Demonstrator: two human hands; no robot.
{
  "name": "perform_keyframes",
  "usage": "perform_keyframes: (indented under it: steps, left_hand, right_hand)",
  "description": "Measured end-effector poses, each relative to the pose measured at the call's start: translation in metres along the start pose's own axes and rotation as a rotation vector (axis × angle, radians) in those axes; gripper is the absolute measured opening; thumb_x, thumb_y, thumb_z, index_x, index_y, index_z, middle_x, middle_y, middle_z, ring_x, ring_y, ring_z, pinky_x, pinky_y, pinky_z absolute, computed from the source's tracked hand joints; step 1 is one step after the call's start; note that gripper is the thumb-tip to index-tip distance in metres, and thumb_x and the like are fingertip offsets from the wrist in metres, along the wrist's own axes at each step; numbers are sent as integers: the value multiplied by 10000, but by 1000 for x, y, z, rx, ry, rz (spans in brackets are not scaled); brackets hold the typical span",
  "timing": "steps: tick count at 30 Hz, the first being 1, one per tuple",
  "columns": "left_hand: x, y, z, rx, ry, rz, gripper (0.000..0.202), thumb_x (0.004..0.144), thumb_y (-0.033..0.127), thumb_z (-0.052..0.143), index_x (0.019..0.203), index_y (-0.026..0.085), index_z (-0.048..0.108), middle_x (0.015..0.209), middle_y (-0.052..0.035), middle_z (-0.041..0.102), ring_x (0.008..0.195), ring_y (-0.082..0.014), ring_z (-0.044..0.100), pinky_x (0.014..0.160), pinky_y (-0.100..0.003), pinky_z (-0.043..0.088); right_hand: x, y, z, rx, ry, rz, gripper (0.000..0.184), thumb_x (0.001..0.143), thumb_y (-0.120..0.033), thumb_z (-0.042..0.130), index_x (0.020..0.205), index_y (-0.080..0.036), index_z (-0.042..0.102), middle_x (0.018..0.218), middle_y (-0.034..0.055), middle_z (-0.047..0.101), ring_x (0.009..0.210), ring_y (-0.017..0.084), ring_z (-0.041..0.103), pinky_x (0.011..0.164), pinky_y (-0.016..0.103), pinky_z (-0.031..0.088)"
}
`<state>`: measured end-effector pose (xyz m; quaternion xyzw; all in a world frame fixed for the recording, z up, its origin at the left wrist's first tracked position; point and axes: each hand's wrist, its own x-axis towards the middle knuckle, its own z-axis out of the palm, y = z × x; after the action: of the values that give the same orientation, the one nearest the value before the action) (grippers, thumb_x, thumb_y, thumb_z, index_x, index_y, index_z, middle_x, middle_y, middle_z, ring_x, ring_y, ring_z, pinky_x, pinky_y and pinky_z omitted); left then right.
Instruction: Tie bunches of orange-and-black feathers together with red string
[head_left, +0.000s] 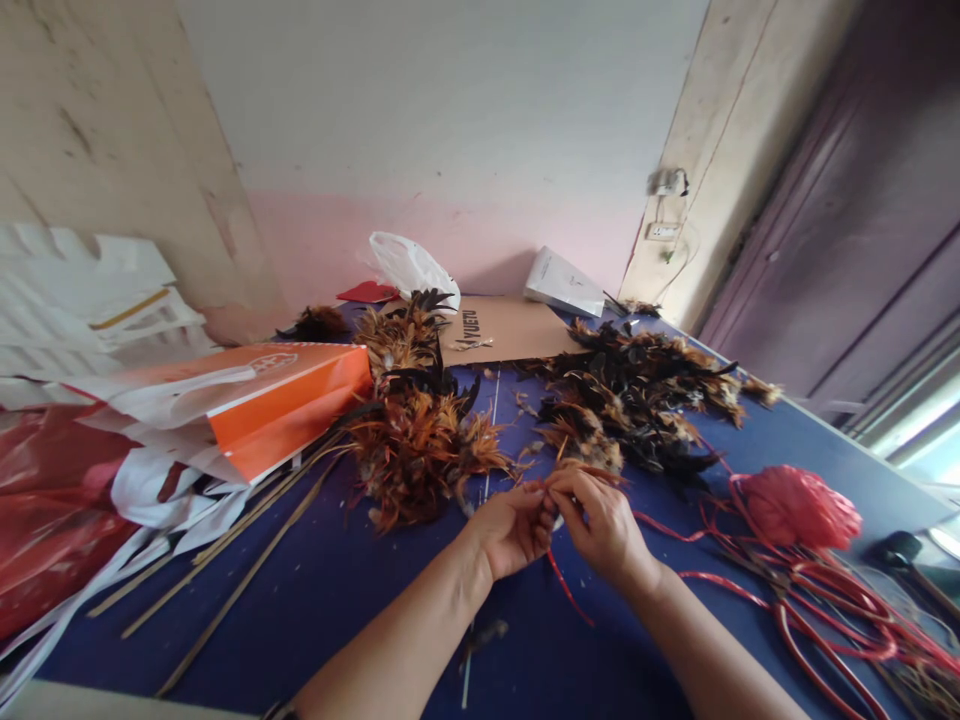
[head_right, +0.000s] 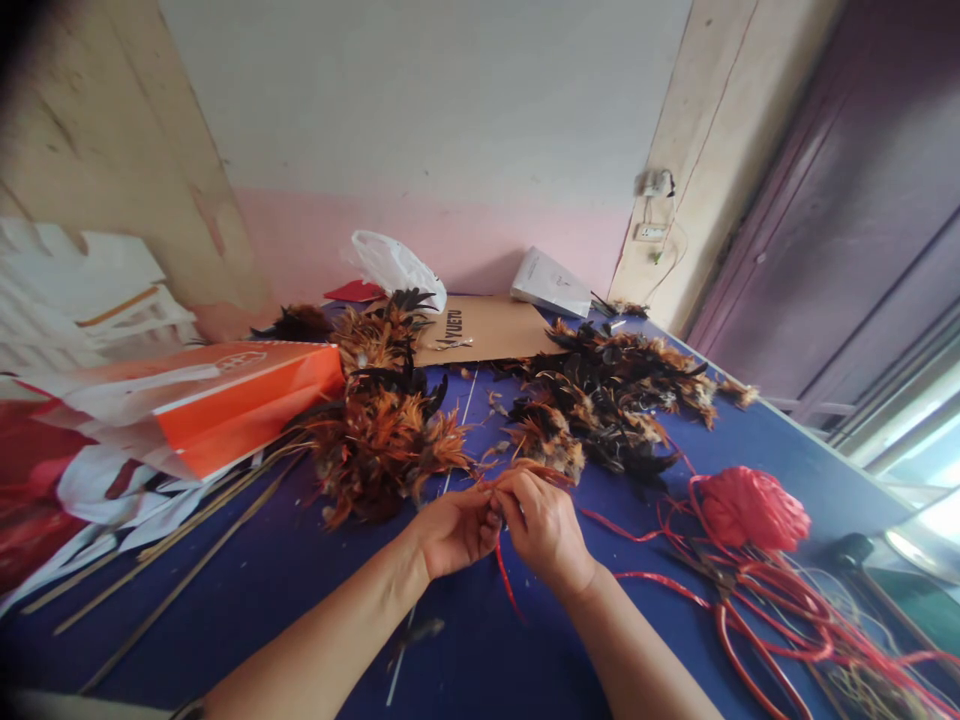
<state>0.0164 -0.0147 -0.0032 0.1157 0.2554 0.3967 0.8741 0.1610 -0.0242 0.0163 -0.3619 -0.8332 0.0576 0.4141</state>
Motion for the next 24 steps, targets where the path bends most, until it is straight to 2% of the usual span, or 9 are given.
perform_keyframes:
  steps: [5, 8, 11, 16, 20, 24]
  left_hand:
    - [-1, -4, 4, 195, 53, 179, 171, 655, 106, 624, 764, 162, 505, 562, 1, 579, 447, -78, 517, 415, -156, 340]
    - [-2, -7, 10, 394, 107, 349, 221, 634, 201, 674, 769, 153, 506, 576, -8, 598, 467, -83, 531, 443, -169, 353]
    - [0, -9, 12, 597, 101, 533, 269, 626, 280, 682, 795, 147, 521, 573, 4, 592, 513, -99, 548, 490, -188, 379]
    - [-1, -10, 8, 953, 106, 729, 200, 651, 254, 640, 799, 155, 549, 599, 3, 597, 563, -116, 550, 540, -207, 396]
    - [-4, -11, 8, 1096, 127, 809, 141, 658, 230, 618, 772, 157, 579, 677, -26, 630, 633, -133, 571, 574, -205, 405]
    - [2, -12, 5, 966, 158, 717, 92, 637, 211, 620, 686, 145, 577, 611, -16, 617, 572, -121, 554, 546, -206, 399]
  right_hand:
    - [1, 1, -3, -39, -7, 55, 147, 835, -168, 403, 815, -179, 549, 755, 44, 611, 702, 144, 561, 675, 253, 421]
    - [1, 1, -3, -50, 5, 107, 153, 831, -186, 410, 787, -178, 556, 724, 41, 614, 669, 140, 562, 658, 243, 421]
    - [1, 2, -3, -64, 22, 172, 148, 821, -209, 432, 770, -176, 567, 689, 32, 616, 632, 134, 566, 623, 228, 419]
    - [1, 4, -2, -83, -2, 215, 152, 815, -208, 438, 736, -179, 564, 649, 17, 611, 597, 127, 563, 578, 215, 402]
    - [0, 4, -2, -119, -35, 239, 139, 806, -199, 447, 730, -183, 562, 658, 16, 611, 606, 133, 565, 570, 218, 392]
    - [0, 3, -1, -97, -65, 261, 165, 818, -220, 431, 736, -184, 570, 640, 13, 607, 587, 130, 562, 560, 216, 394]
